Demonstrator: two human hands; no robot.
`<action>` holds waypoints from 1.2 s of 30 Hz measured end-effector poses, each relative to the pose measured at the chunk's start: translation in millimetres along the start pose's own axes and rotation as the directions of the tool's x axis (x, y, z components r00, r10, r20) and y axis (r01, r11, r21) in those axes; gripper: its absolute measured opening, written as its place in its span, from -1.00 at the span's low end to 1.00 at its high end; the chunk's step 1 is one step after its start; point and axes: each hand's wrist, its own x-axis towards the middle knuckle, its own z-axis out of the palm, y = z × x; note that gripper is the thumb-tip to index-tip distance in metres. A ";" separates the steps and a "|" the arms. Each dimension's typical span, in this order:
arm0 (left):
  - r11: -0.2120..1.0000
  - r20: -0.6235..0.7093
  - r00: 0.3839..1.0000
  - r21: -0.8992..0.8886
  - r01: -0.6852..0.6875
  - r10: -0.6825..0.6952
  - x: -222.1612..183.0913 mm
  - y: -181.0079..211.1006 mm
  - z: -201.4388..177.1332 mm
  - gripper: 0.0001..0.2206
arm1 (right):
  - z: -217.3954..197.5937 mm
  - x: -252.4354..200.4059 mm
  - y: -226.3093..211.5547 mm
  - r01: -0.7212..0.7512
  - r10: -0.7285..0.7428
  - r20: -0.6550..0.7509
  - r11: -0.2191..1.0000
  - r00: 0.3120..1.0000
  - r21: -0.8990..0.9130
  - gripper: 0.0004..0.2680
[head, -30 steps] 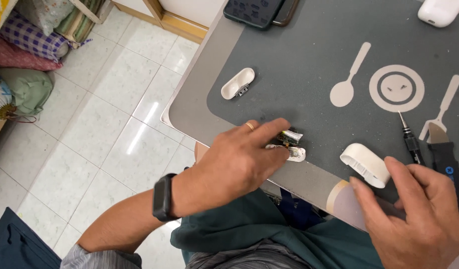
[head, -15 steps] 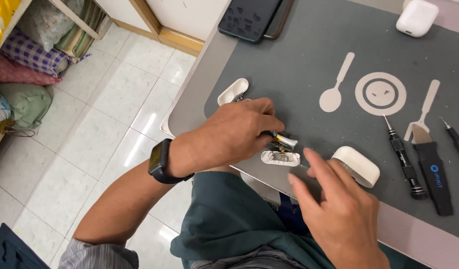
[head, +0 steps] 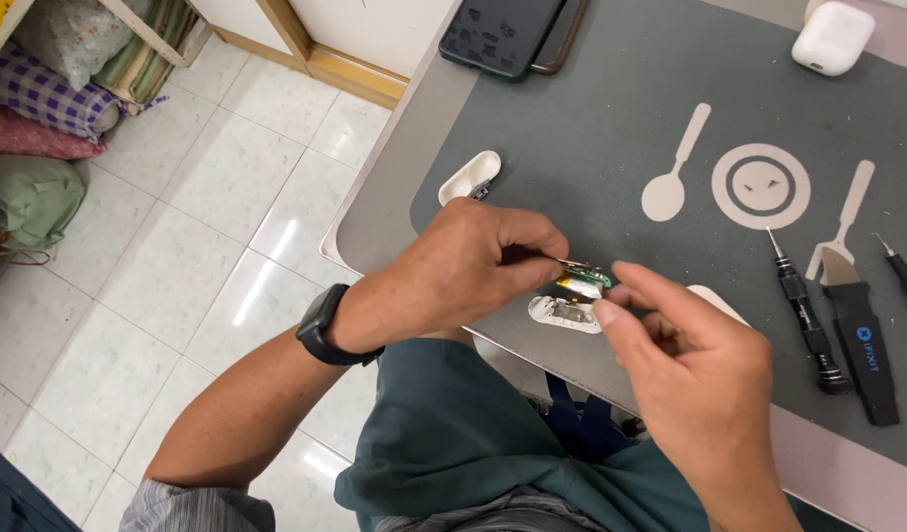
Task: Assembling the internal components of an earbud charging case, including the circuit board and battery into the plastic housing.
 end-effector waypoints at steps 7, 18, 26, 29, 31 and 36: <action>0.994 -0.012 1.000 -0.111 0.012 -0.014 -10.6 1.4 1.6 -0.91 | 8.9 4.5 9.3 0.037 -0.037 -0.055 0.999 0.998 0.012 -0.82; 0.976 0.006 0.981 -0.098 -0.193 0.195 -20.5 -0.9 7.1 -0.93 | 10.3 -3.9 25.1 0.277 -0.273 -0.085 0.960 0.958 0.043 -0.79; 0.956 -0.035 0.962 -0.108 -0.273 0.270 -22.1 -3.3 13.8 -0.84 | -2.2 -11.3 28.5 0.469 -0.472 -0.046 0.881 0.880 -0.063 -0.82; 0.945 -0.014 0.950 -0.092 -0.313 0.313 -21.7 -7.8 13.4 -0.81 | -3.2 -12.2 31.9 0.586 -0.596 -0.024 0.796 0.803 -0.153 -0.84; 0.940 0.010 0.942 -0.063 -0.335 0.336 -21.8 -8.0 11.9 -0.82 | -3.2 -11.6 34.8 0.633 -0.649 -0.015 0.747 0.761 -0.201 -0.85; 0.891 0.053 0.890 0.008 -0.454 0.453 -23.4 -7.0 7.3 -0.92 | -2.2 -9.4 36.7 0.631 -0.654 0.010 0.725 0.756 -0.275 -0.85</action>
